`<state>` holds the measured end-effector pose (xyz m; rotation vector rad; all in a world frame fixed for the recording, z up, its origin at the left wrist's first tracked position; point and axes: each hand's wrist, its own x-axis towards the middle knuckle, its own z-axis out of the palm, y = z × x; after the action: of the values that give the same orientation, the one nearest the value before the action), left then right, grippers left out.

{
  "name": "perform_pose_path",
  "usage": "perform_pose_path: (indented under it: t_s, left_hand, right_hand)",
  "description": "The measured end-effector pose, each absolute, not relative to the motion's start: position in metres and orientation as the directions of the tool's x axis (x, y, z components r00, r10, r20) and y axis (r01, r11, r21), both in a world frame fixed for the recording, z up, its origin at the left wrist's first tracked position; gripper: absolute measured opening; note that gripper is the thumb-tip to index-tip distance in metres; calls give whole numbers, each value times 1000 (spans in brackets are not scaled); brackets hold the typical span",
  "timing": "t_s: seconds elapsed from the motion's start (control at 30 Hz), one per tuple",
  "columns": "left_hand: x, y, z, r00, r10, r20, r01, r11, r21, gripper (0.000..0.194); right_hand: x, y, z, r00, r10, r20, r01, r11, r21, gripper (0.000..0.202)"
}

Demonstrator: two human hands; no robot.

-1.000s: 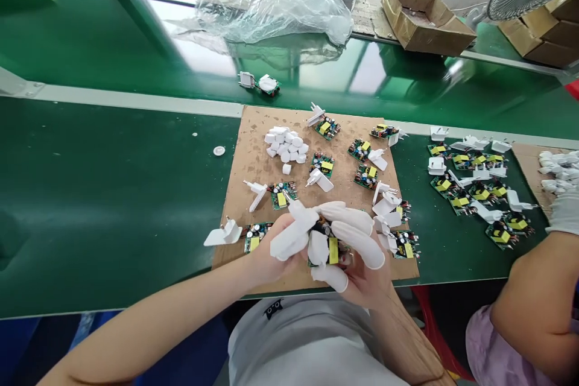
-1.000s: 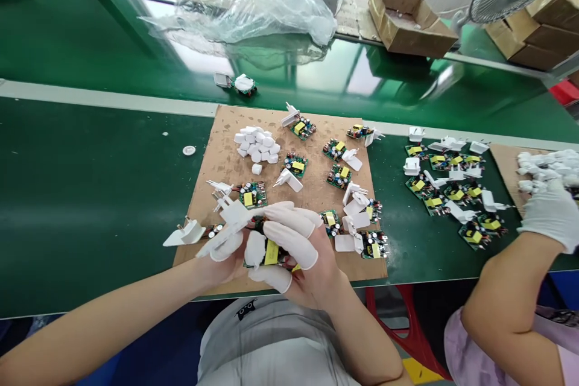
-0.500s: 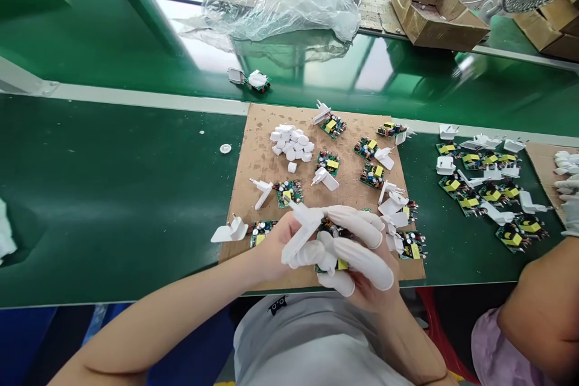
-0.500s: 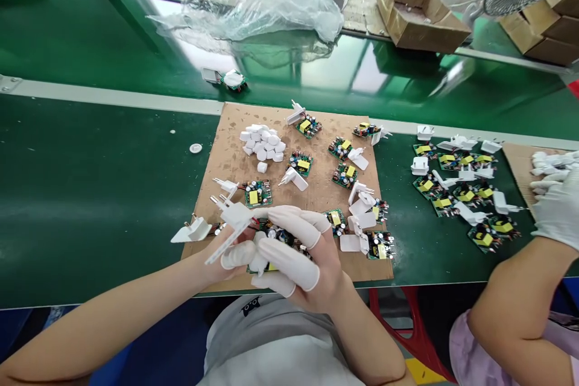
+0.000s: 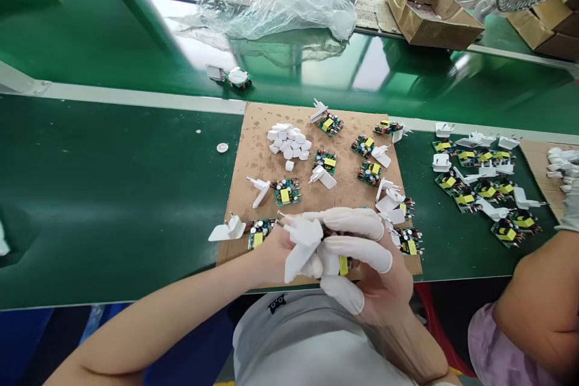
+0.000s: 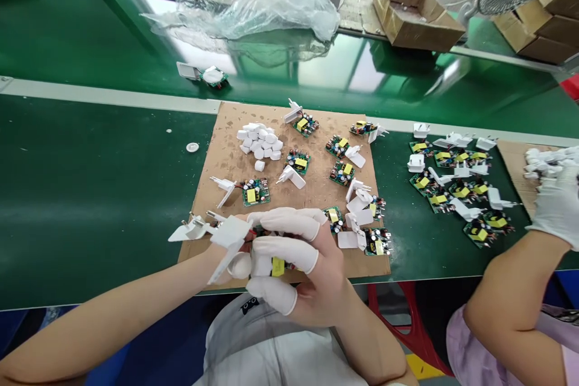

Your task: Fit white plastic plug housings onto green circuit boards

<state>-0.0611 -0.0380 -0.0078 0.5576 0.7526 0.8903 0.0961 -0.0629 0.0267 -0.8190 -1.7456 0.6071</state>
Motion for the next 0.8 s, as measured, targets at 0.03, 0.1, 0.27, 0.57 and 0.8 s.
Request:
perform_pose_path:
  t_s: [0.03, 0.1, 0.27, 0.57, 0.8]
  left_hand:
    - [-62, -38, -6, 440, 837, -324, -474, 524, 708, 37]
    - [-63, -38, -3, 508, 817, -272, -441, 519, 733, 40]
    - [-63, -38, 4, 593, 754, -283, -416, 588, 694, 48]
    - [-59, -32, -5, 615, 782, -101, -480, 473, 739, 53]
    - [-60, -38, 0, 678, 727, -113, -510, 575, 640, 52]
  right_hand:
    - [96, -63, 25, -193, 770, 608, 244, 638, -730, 43]
    - [96, -61, 22, -185, 767, 614, 252, 641, -725, 51]
    - [103, -54, 12, -289, 715, 636, 348, 698, -626, 56]
    - [104, -52, 7, -302, 680, 668, 456, 718, -525, 52]
    - [103, -55, 12, -313, 653, 690, 415, 747, -519, 40]
